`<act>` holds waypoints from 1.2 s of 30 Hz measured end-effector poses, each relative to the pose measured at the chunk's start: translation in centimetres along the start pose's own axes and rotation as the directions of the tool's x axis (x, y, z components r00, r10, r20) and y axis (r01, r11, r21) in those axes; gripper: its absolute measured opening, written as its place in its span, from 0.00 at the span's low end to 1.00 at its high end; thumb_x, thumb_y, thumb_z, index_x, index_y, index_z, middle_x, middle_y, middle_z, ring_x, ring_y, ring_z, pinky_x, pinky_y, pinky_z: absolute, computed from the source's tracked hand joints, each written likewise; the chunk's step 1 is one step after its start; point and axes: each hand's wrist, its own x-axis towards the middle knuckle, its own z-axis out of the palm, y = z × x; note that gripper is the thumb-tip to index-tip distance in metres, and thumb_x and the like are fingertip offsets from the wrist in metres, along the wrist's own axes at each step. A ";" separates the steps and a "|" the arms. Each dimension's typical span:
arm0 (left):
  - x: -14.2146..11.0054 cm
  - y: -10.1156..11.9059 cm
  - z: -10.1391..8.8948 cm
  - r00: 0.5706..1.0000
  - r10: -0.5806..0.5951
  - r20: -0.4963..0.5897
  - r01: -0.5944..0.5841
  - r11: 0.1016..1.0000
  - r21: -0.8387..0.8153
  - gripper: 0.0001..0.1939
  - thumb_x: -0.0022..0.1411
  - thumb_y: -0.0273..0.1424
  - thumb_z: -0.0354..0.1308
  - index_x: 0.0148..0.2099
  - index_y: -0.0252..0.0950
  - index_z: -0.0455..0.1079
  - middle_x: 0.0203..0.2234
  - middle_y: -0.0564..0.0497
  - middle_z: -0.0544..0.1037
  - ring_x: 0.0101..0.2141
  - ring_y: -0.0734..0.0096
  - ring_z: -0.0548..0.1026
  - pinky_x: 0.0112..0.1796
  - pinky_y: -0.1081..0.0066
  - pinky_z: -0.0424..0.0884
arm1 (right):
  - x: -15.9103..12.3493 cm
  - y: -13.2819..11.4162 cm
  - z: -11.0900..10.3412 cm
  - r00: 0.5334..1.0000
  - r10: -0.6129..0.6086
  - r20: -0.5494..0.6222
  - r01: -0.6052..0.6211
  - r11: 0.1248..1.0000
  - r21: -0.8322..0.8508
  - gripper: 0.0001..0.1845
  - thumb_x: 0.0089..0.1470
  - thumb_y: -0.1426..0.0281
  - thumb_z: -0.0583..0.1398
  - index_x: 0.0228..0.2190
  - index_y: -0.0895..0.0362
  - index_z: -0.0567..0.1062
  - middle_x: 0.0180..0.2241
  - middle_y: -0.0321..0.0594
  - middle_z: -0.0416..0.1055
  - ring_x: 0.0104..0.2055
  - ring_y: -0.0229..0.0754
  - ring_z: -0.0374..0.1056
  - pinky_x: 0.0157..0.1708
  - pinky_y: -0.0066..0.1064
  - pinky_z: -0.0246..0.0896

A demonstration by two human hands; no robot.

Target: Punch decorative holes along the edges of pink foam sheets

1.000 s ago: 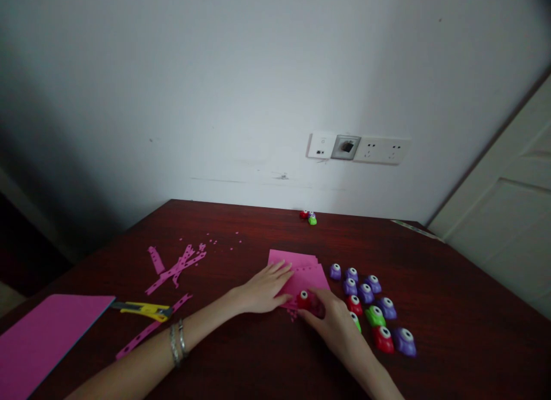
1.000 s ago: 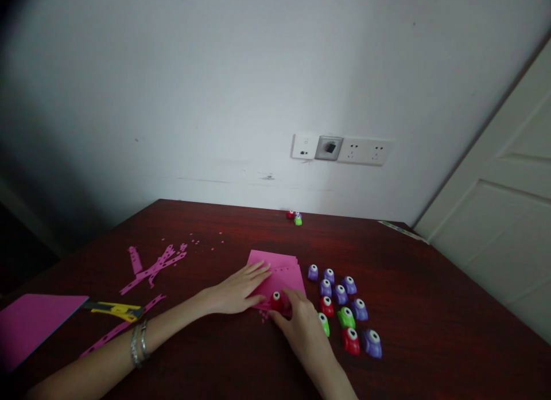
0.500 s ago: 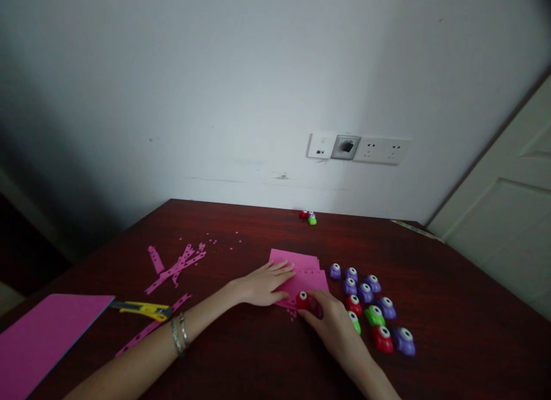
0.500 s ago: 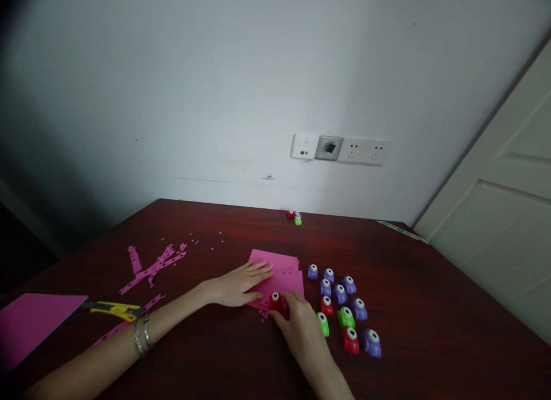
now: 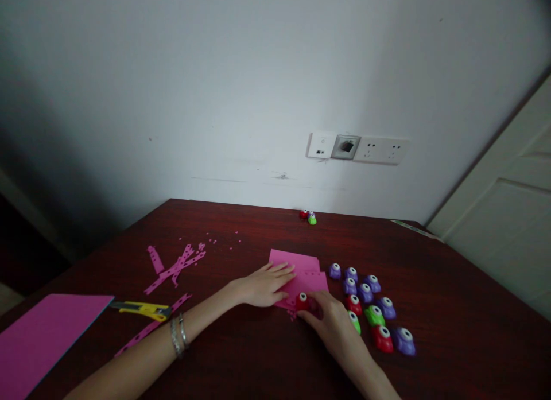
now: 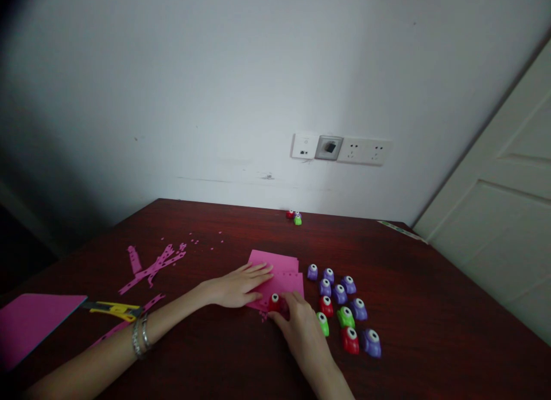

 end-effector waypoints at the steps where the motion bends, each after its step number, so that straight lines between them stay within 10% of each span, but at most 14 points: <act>1: 0.0 0.0 0.1 1.000 -0.005 -0.002 0.005 1.000 0.000 0.30 0.64 0.43 0.38 0.64 0.37 0.39 0.63 0.49 0.40 0.61 0.63 0.38 0.58 0.57 0.38 | 0.0 0.1 0.0 1.000 -0.004 0.004 0.004 1.000 -0.001 0.10 0.49 0.69 0.60 0.35 0.58 0.72 0.33 0.41 0.70 0.34 0.44 0.67 0.35 0.30 0.59; 19: -0.2 0.6 -0.4 1.000 -0.025 0.011 0.026 0.992 -0.125 0.29 0.65 0.41 0.38 0.65 0.39 0.37 0.63 0.49 0.38 0.61 0.64 0.37 0.59 0.59 0.38 | 0.0 0.0 -0.2 0.999 0.016 -0.029 -0.016 1.000 0.007 0.14 0.47 0.68 0.60 0.38 0.59 0.73 0.34 0.43 0.72 0.34 0.44 0.69 0.36 0.31 0.62; 27: -0.4 0.9 -2.1 0.979 -0.053 -0.196 0.029 0.992 -0.123 0.24 0.65 0.36 0.40 0.61 0.35 0.51 0.61 0.46 0.49 0.60 0.71 0.47 0.58 0.66 0.44 | 0.0 0.4 -2.0 1.000 0.012 0.004 -0.012 0.995 0.096 0.17 0.47 0.68 0.58 0.40 0.60 0.73 0.33 0.42 0.72 0.32 0.42 0.67 0.33 0.30 0.62; 36: -1.1 1.0 -2.0 1.000 0.009 0.008 -0.008 0.996 -0.090 0.43 0.56 0.52 0.47 0.64 0.31 0.41 0.62 0.41 0.43 0.61 0.59 0.42 0.58 0.62 0.44 | 0.0 0.4 -2.0 0.994 -0.059 0.094 0.046 0.991 0.130 0.29 0.45 0.68 0.60 0.51 0.56 0.65 0.48 0.44 0.68 0.50 0.46 0.63 0.49 0.37 0.56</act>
